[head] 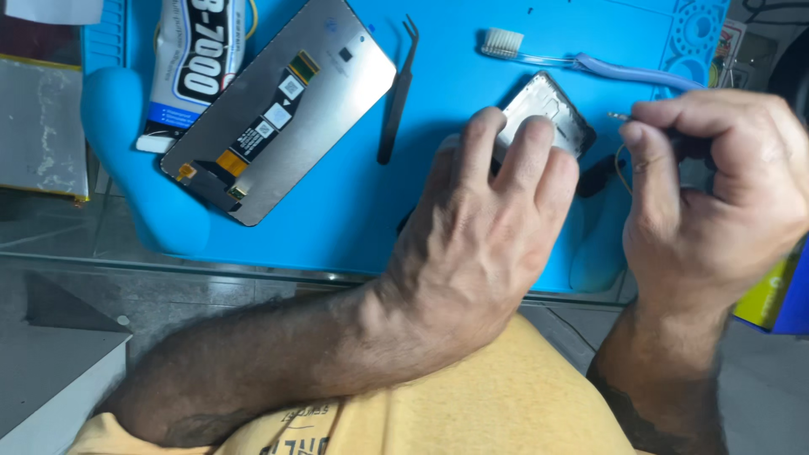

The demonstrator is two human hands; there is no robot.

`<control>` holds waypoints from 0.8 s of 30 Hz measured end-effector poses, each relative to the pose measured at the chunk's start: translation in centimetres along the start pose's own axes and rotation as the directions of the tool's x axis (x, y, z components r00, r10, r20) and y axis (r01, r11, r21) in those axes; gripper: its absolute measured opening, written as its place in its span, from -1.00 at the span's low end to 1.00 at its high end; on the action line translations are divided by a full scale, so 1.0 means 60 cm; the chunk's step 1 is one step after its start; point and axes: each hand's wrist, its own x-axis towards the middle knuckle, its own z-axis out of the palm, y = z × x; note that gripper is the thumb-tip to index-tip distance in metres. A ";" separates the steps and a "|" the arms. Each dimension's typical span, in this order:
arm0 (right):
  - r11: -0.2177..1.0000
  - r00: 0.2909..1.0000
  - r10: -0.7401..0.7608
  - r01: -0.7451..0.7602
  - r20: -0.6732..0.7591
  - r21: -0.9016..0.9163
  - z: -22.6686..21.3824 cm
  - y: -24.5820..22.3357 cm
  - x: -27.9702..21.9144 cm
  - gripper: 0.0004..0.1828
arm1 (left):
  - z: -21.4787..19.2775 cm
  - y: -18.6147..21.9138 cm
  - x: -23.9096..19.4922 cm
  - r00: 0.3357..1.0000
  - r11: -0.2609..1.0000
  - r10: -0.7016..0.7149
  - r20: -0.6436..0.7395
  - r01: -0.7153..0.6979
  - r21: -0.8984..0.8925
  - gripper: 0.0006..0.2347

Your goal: The person uses a small metal tool to scrape adhesive residue from the inner frame of a disassembled smartphone. The person holds the frame steady with one hand while scraping with the other, working along the edges and corners.

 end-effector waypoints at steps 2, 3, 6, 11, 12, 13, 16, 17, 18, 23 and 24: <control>1.000 0.999 0.027 -0.027 0.018 -0.004 -0.014 -0.007 -0.023 -0.79 | -0.015 -0.013 -0.007 0.996 0.998 0.068 0.060 -0.067 -0.020 -0.84; 0.999 0.998 0.041 -0.041 0.039 -0.012 -0.021 -0.010 -0.033 -0.77 | -0.021 -0.021 -0.008 0.986 0.991 0.128 0.107 -0.124 -0.045 -0.85; 0.994 0.992 0.105 -0.104 0.071 -0.013 -0.025 -0.031 -0.065 -0.79 | -0.046 -0.050 -0.017 0.954 0.967 0.239 0.182 -0.217 -0.136 -0.80; 0.995 0.995 0.090 -0.088 0.047 -0.051 -0.016 -0.048 -0.093 -0.78 | -0.052 -0.063 -0.021 0.960 0.936 0.193 0.205 -0.117 -0.332 -0.49; 0.994 0.995 0.091 -0.087 0.045 -0.067 -0.015 -0.051 -0.096 -0.78 | -0.049 -0.061 -0.020 0.969 0.953 0.149 0.199 -0.086 -0.291 -0.18; 0.993 0.994 0.095 -0.091 0.047 -0.072 -0.012 -0.052 -0.097 -0.78 | -0.044 -0.060 -0.019 0.968 0.951 0.152 0.200 -0.088 -0.297 -0.18; 0.991 0.992 0.110 -0.104 0.065 -0.085 -0.006 -0.058 -0.100 -0.78 | -0.028 -0.058 -0.019 0.975 0.973 0.092 0.203 -0.045 -0.226 -0.07; 0.990 0.992 0.120 -0.115 0.051 -0.085 -0.004 -0.059 -0.100 -0.77 | -0.025 -0.060 -0.019 0.973 0.981 0.094 0.211 -0.055 -0.186 -0.09; 0.988 0.991 0.130 -0.126 0.037 -0.084 -0.002 -0.060 -0.101 -0.74 | -0.021 -0.061 -0.019 0.971 0.987 0.096 0.219 -0.066 -0.145 -0.11; 0.968 0.980 0.168 -0.142 0.111 -0.206 -0.006 -0.073 -0.090 -0.88 | -0.018 -0.074 -0.012 0.963 0.976 0.131 0.236 -0.084 -0.200 -0.19; 0.957 0.974 0.179 -0.139 0.140 -0.256 -0.007 -0.076 -0.086 -0.94 | -0.017 -0.078 -0.010 0.958 0.976 0.149 0.245 -0.102 -0.193 -0.17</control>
